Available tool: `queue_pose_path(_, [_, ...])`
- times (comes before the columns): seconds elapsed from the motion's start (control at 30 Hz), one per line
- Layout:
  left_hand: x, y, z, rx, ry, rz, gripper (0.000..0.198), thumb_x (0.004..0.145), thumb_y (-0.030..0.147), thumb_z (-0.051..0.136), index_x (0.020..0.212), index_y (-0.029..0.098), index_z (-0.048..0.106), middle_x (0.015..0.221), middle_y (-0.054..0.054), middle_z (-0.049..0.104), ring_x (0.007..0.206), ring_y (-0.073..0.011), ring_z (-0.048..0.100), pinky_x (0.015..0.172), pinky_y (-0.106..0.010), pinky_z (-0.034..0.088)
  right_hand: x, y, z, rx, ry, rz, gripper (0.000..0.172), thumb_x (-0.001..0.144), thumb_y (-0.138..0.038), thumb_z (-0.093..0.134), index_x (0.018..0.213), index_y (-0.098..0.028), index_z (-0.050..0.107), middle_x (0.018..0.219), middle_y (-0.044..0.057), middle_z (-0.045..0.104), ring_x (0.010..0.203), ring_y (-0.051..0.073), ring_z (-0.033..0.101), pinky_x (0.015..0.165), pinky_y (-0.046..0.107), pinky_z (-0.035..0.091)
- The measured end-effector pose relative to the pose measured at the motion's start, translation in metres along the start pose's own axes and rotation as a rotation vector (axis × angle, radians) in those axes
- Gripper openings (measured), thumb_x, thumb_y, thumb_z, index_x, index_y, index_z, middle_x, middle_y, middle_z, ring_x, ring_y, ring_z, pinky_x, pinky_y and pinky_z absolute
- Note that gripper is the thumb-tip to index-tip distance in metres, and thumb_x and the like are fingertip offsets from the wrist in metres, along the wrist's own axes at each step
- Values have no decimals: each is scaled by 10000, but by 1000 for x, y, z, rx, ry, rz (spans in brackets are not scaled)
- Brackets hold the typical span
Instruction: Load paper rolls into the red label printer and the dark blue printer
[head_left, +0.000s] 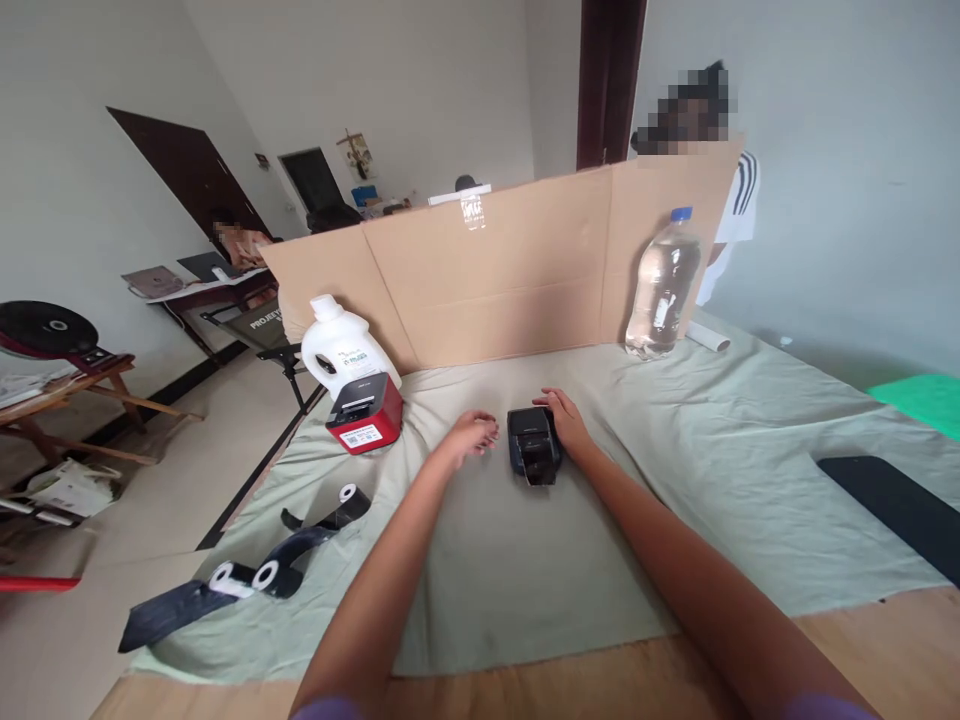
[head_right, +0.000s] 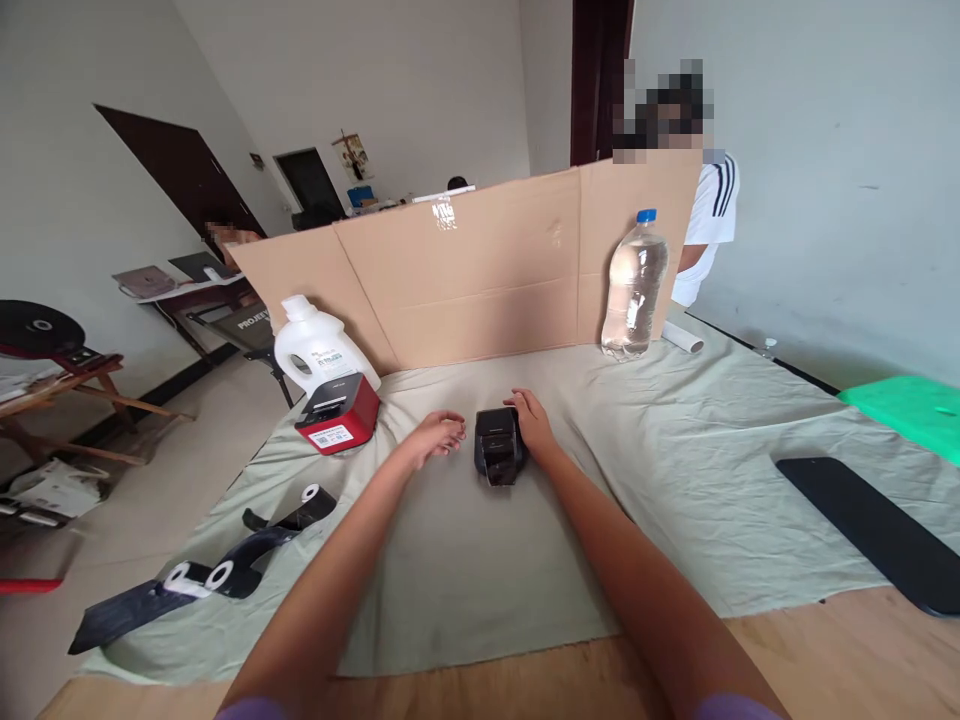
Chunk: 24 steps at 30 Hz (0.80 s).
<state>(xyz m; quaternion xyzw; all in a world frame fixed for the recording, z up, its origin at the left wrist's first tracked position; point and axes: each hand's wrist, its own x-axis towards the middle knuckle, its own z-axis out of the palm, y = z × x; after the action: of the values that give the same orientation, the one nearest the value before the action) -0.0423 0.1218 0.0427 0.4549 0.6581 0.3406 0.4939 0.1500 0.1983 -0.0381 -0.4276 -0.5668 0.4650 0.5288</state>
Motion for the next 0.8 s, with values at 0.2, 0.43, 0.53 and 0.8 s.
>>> queue_pose_path(0.2, [42,-1,-18,98,-443,-97,339,712,416,743,917,203,576,767,-44,727,644,-161,692,446,-182,369,-2,1,-2,-30,10,-4,451,936,-593,387,1146,-235,562,1010,88,750,968,229,692,947,411,500])
queue_pose_path(0.43, [52,-24,-17,59,-529,-70,431,700,470,742,983,206,553,790,-48,738,677,-170,711,458,-181,374,-5,-5,1,-102,20,-28,434,960,-577,354,1112,-237,575,1005,80,756,974,226,686,939,397,485])
queue_pose_path(0.53, [52,-24,-16,71,-499,-73,413,698,456,741,970,203,562,791,-50,742,667,-165,711,455,-177,381,-6,-7,1,-114,18,-24,438,963,-583,347,1110,-239,575,1015,76,756,979,224,684,937,388,486])
queue_pose_path(0.8, [48,-19,-11,81,-411,-100,287,698,406,752,833,180,638,763,-58,745,639,-148,709,419,-160,370,-8,-12,1,-169,23,9,499,968,-589,326,1265,-233,510,1037,86,751,1025,224,673,981,380,465])
